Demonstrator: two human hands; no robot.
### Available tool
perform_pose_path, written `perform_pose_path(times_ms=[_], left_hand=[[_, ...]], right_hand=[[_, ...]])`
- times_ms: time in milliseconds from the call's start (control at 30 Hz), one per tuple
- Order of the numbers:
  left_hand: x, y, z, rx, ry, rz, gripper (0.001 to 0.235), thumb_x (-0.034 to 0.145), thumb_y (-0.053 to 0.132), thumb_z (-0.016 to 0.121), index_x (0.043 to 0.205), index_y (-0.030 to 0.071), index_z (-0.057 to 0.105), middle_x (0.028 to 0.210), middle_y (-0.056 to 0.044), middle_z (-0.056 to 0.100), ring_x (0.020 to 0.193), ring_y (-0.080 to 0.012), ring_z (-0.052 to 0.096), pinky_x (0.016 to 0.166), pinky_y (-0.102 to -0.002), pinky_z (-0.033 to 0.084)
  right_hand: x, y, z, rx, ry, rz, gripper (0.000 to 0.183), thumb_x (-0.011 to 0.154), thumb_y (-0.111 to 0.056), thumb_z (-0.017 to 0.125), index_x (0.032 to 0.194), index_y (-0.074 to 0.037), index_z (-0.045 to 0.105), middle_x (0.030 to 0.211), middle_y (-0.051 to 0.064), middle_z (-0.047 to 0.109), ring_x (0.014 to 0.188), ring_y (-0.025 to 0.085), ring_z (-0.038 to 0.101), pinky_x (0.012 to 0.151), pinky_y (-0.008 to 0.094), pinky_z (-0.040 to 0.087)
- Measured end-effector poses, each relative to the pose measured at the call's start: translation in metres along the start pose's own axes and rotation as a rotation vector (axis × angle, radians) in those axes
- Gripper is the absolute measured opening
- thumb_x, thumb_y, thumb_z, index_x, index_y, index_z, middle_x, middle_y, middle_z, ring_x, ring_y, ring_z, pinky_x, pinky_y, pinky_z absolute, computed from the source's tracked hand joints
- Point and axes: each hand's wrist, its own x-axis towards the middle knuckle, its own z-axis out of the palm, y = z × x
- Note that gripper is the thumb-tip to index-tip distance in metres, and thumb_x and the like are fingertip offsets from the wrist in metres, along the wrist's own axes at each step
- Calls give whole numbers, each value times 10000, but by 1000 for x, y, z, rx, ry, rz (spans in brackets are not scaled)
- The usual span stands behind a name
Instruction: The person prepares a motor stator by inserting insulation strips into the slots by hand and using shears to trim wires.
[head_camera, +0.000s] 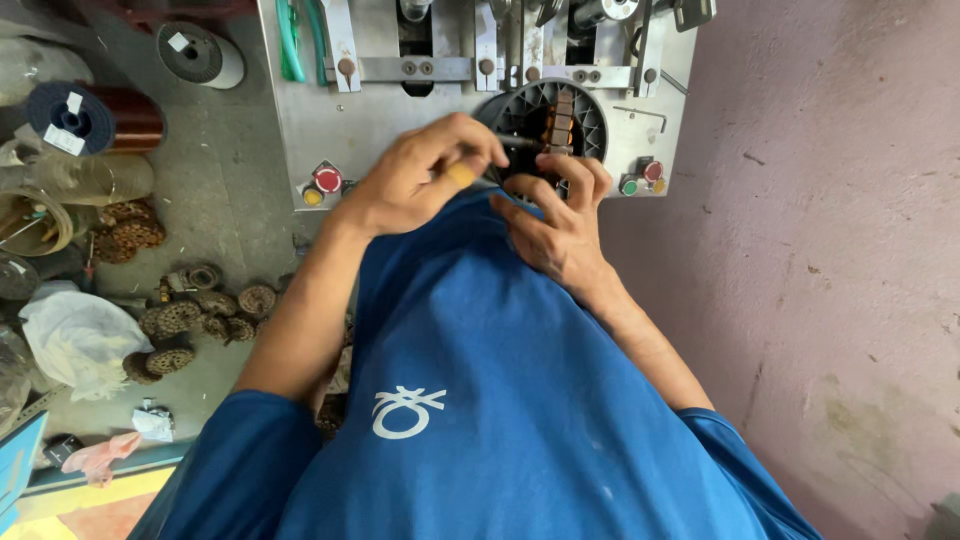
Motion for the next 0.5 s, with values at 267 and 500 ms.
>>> perform_pose_path(times_ms=[267, 500], left_hand=[[28, -29, 45, 221, 91, 65, 91, 1038, 138, 615, 1090, 68, 591, 903, -51, 701, 787, -155, 666, 700, -298, 497], [18, -42, 70, -178, 294, -99, 79, 1092, 82, 592, 1041, 25, 612, 821, -27, 599, 693, -99, 505, 609, -297, 405]], right_hand=[[-11, -3, -10, 847, 205, 557, 99, 971, -4, 722, 1064, -32, 703, 1098, 87, 708, 1083, 234, 596, 1006, 361, 499], [-13, 24, -12, 1427, 375, 631, 35, 1033, -19, 637, 1059, -13, 615, 1027, 140, 680, 1105, 260, 683, 1085, 401, 538]])
